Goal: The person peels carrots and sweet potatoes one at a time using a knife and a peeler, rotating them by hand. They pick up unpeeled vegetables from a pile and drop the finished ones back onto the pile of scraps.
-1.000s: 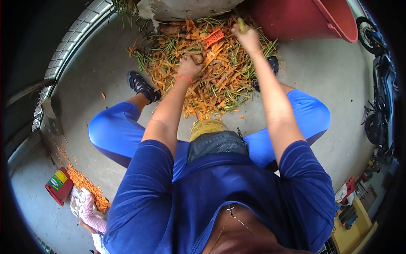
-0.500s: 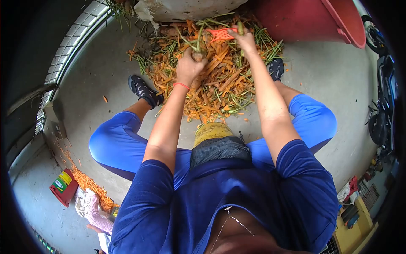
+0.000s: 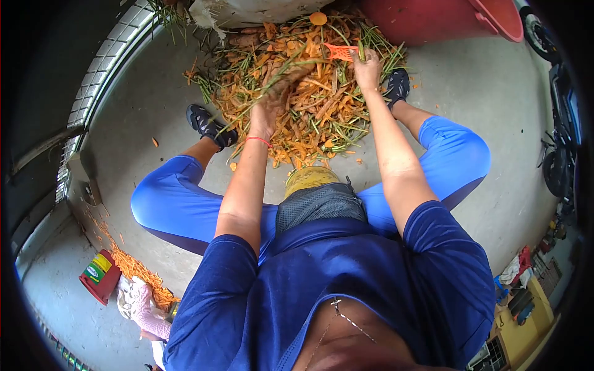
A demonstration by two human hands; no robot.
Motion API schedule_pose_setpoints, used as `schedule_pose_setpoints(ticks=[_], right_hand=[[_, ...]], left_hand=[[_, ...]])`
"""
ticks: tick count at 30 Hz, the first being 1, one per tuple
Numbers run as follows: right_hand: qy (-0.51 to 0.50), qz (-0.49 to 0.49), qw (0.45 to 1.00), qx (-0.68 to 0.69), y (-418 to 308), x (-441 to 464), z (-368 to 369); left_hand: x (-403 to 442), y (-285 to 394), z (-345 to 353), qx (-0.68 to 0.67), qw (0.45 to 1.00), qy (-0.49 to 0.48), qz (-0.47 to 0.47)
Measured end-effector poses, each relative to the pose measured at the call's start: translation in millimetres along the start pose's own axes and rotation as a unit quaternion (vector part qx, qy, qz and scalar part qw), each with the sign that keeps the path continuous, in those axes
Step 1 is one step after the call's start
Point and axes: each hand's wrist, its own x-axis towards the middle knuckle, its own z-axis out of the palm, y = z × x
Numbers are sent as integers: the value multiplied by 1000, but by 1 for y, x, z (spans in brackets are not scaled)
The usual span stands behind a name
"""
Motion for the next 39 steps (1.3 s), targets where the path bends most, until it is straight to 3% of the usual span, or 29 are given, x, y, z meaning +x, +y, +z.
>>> schedule_pose_setpoints(ticks=[1,2,4,5,6,8,9,13,16,17,20,21,24,26,27,28,30,32,33,34,36,39], right_hand=[[1,-7,1000,-2,4,-3,4],[2,-15,1000,-5,7,-6,8],[-87,168,970,151,-9,-16,7],[-93,173,965,174,-3,-19,14],[-103,189,963,160,-6,-21,15],[-121,221,959,129,-14,-27,16],[-118,197,961,157,-12,-31,19],[-155,185,968,72,-15,-38,21],[-161,194,962,107,-11,-43,22],[-146,202,965,83,-11,-45,23],[-148,204,958,136,-9,-47,23],[-153,214,954,143,-7,-46,24],[-162,245,946,139,-10,-45,24],[-159,249,941,167,-7,-43,31],[-154,256,937,178,-4,-47,29],[-155,255,938,178,-2,-53,27],[-151,242,942,178,0,-49,28],[-164,247,942,154,-4,-51,23],[-165,240,946,142,-5,-52,24],[-167,234,949,130,-6,-52,25],[-175,241,945,136,-8,-54,27],[-182,251,940,144,-13,-55,26]], left_hand=[[-3,-2,0,-11,999,36,-17],[-3,-3,-1,74,996,31,-41],[-4,-2,2,240,967,19,-82],[-5,-3,4,372,926,63,-30],[-18,-1,11,495,862,106,22],[-35,3,22,706,674,182,121],[-9,-19,-6,685,604,231,334],[-2,1,-13,668,625,-72,397],[-3,-6,-13,689,556,-112,450],[-5,-10,-14,716,498,-65,485],[-28,-19,3,628,544,137,539],[-19,-30,0,606,639,286,377],[-15,-68,3,557,770,75,302],[-10,-79,10,502,826,-78,245],[-8,-69,17,583,702,-150,381],[-2,-70,20,675,599,-73,423],[-1,-34,23,792,528,-89,293],[-3,-14,14,857,363,-34,363],[4,-9,3,794,493,8,356],[9,-4,-8,759,543,49,355],[13,7,-24,851,483,10,204],[-1,6,-24,860,464,61,205]])
